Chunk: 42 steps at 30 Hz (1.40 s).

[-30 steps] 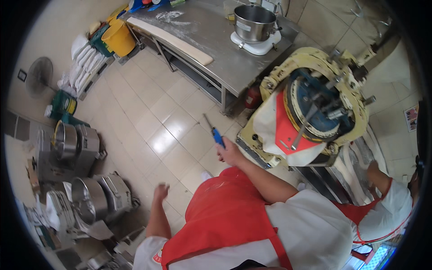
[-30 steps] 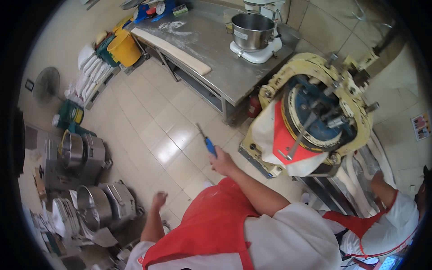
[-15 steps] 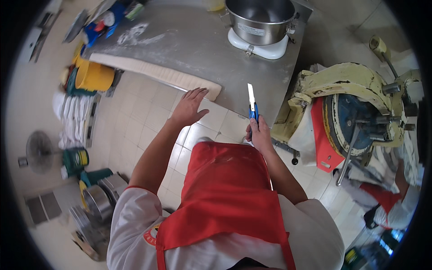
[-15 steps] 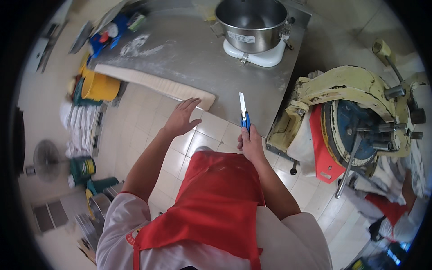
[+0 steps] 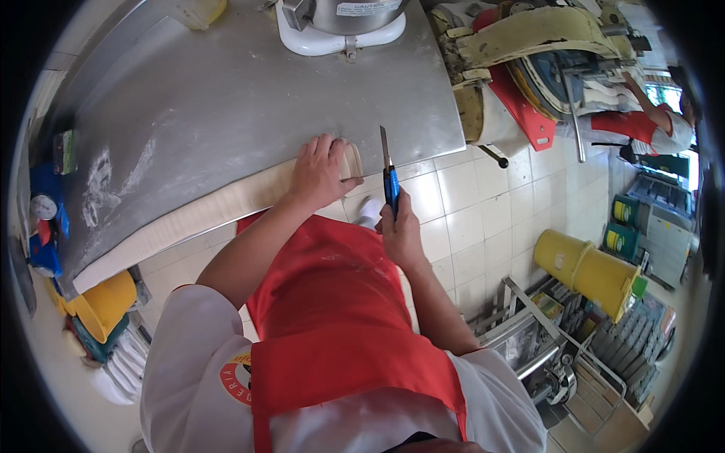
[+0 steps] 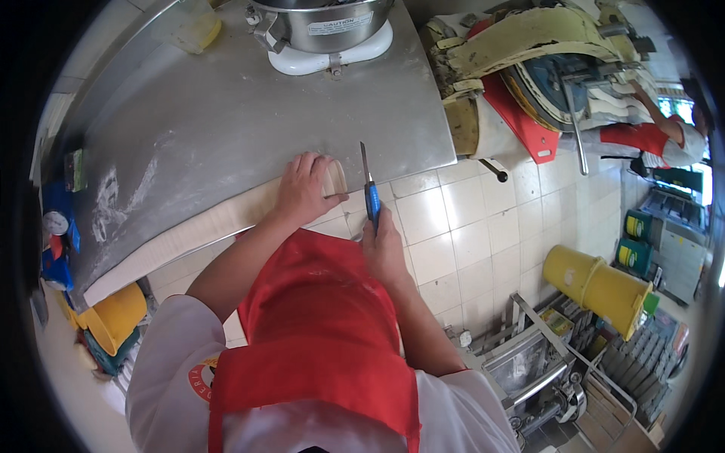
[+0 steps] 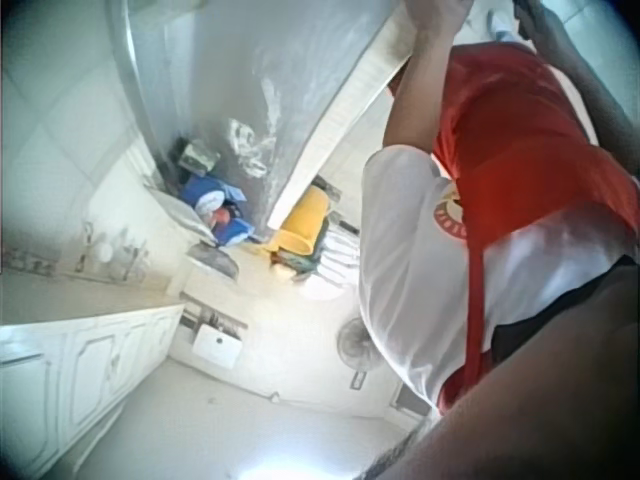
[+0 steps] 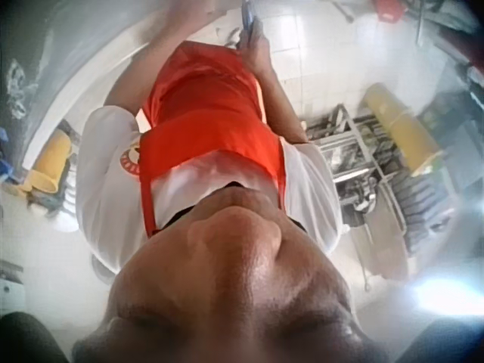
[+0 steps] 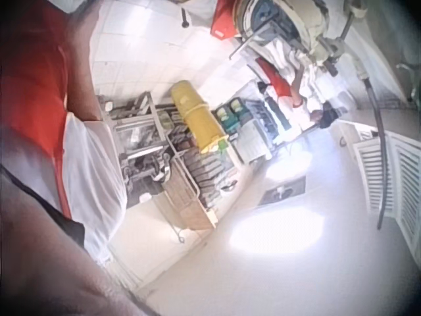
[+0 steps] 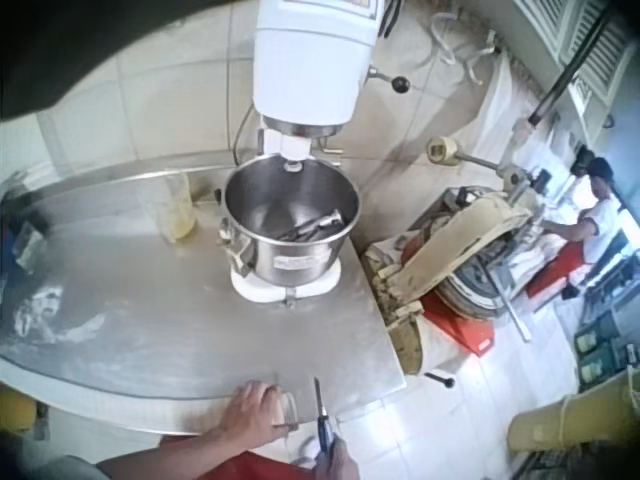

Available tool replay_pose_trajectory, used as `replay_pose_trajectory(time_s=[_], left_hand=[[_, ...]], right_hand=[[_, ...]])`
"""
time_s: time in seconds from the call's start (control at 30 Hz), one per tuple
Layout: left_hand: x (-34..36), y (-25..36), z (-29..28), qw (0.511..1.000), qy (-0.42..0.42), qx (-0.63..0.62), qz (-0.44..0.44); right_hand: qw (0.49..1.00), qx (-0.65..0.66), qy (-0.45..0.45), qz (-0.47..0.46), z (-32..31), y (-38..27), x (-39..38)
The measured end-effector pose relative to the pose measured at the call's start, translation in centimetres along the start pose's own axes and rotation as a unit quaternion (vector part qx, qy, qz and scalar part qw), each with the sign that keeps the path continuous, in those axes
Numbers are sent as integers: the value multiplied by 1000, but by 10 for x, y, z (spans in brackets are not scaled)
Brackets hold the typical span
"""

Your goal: The person cleans a workspace with a scraper, cuts a long strip of dough into smaller pieces using a knife, transfers water between buckets, and applies liquid to the dough pieces using a brush.

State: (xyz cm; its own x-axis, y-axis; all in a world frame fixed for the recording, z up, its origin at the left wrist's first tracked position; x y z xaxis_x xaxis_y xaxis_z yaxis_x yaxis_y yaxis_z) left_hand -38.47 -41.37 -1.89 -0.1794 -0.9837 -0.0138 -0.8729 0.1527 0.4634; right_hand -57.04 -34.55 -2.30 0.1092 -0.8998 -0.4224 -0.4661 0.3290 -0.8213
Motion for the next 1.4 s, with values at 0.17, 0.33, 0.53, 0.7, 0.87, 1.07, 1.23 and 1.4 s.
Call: replay_pose_trajectory(time_s=[0.17,0.33,0.53,0.7,0.87,1.07,1.23,1.4], left_hand=[[-10,1,-9,998,46,1,46],[-14,-5,-11,999,23,15,27],[-15,-6,-23,990,109,-76,44],[-8,-24,-6,990,95,-107,19],[0,-26,-8,990,69,-123,7],[36,1,-28,986,-20,-101,128],[46,5,-3,973,-173,-27,152],[47,5,-5,977,-156,-14,147]], right_hand=[[993,-95,32,-56,17,-14,-25],[975,-173,33,-136,26,-32,-29],[963,-205,33,-173,31,-35,-21],[957,-245,13,-157,41,-41,-10],[951,-274,-3,-139,43,-35,-6],[945,-314,-46,-73,48,-35,2],[942,-327,-48,-60,48,-41,2],[944,-321,-65,-40,39,-29,-29]])
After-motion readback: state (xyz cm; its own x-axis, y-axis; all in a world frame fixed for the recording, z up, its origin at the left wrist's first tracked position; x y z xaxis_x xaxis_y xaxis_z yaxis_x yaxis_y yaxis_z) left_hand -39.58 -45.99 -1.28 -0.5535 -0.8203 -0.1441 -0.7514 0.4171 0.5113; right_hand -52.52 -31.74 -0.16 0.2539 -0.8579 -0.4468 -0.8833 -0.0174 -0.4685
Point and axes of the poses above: each hand's wrist, its own x-axis towards the middle knuckle, its own z-axis out of the palm, y = z × x, the point moved 10 cm from there along x, towards the middle knuckle, and after that the axes turned 1 degree about x, right-handed, at the moved point
